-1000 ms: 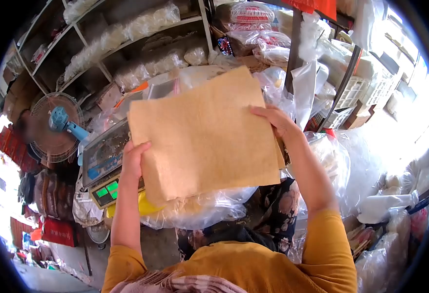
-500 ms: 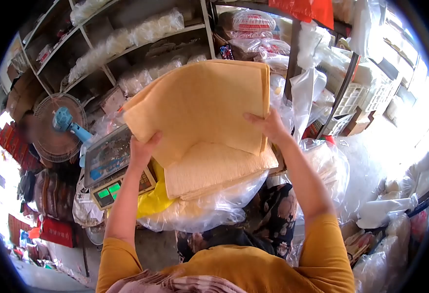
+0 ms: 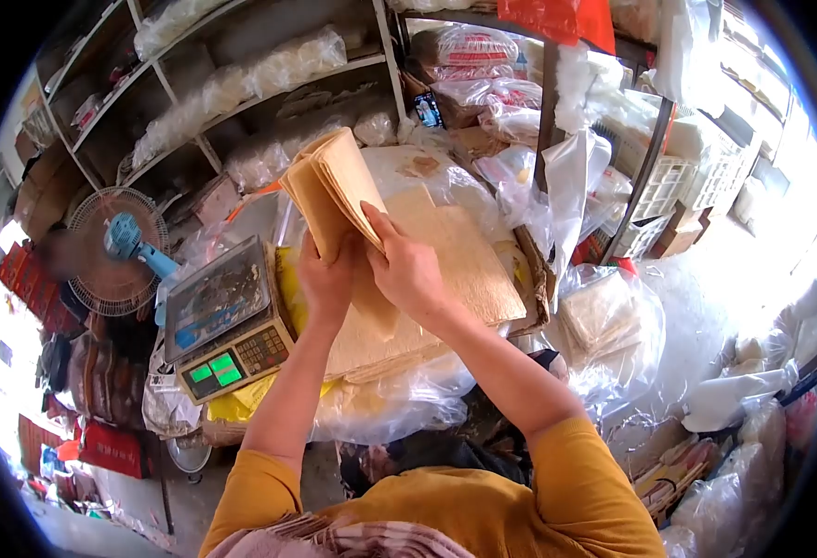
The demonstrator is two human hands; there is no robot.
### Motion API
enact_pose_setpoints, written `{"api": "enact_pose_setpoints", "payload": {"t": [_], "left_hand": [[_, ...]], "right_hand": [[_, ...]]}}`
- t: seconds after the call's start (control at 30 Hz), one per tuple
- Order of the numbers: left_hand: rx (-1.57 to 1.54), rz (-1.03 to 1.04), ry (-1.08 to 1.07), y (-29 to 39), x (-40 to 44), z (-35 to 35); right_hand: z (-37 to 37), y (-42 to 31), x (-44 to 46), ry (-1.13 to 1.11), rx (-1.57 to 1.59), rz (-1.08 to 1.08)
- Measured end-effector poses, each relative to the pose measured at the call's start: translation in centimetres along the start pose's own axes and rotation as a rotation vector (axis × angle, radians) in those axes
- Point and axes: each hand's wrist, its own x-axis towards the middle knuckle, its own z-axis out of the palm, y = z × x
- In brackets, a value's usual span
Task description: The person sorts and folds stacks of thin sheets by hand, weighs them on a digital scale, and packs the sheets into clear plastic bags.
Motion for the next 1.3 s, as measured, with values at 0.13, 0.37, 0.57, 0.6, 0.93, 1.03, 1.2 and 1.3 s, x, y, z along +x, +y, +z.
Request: {"api": "enact_pose_setpoints", "payload": {"t": [0.13, 0.37, 0.57, 0.6, 0.93, 1.03, 1.2, 1.3], "left_hand": [[-0.002, 0.023, -0.045, 0.2, -0.1, -0.2], [-0.427, -0.152, -0.377, -1.6, 0.8, -2.2], [-0.57, -0.251, -0.499, -0.8, 0.6, -2.9], [-0.567, -0.254, -0.551, -1.3, 0.7, -3.0], [-0.708, -0.409, -0.465, -7.3, 2.2, -2.7], [-0.389, -0.583, -0.339, -8.1, 1.1, 0.5], [0.207, -0.327, -0.271, -14.3, 3.5, 0.6], [0.341, -0.181, -0.159, -19.0, 12.1, -1.5]], "right_hand": [[1.2, 1.4, 0.0, -0.004, 0.061, -0.142], [-0.4, 0.8, -0.2, -0.291, 0.448, 0.03], [2.1, 1.2, -1.6, -0.013, 0.046, -0.06], [2.2, 1.5, -1.4, -0.028, -0.049, 0.028], [-4.1, 5.1, 4.3, -0.09, 0.698, 0.214], [-3.0, 7.9, 4.6, -0.107, 0.68, 0.348], [-1.8, 15.9, 3.5, -0.279, 0.529, 0.549], [-1.6, 17.6, 2.7, -0.269, 0.521, 0.668]]}}
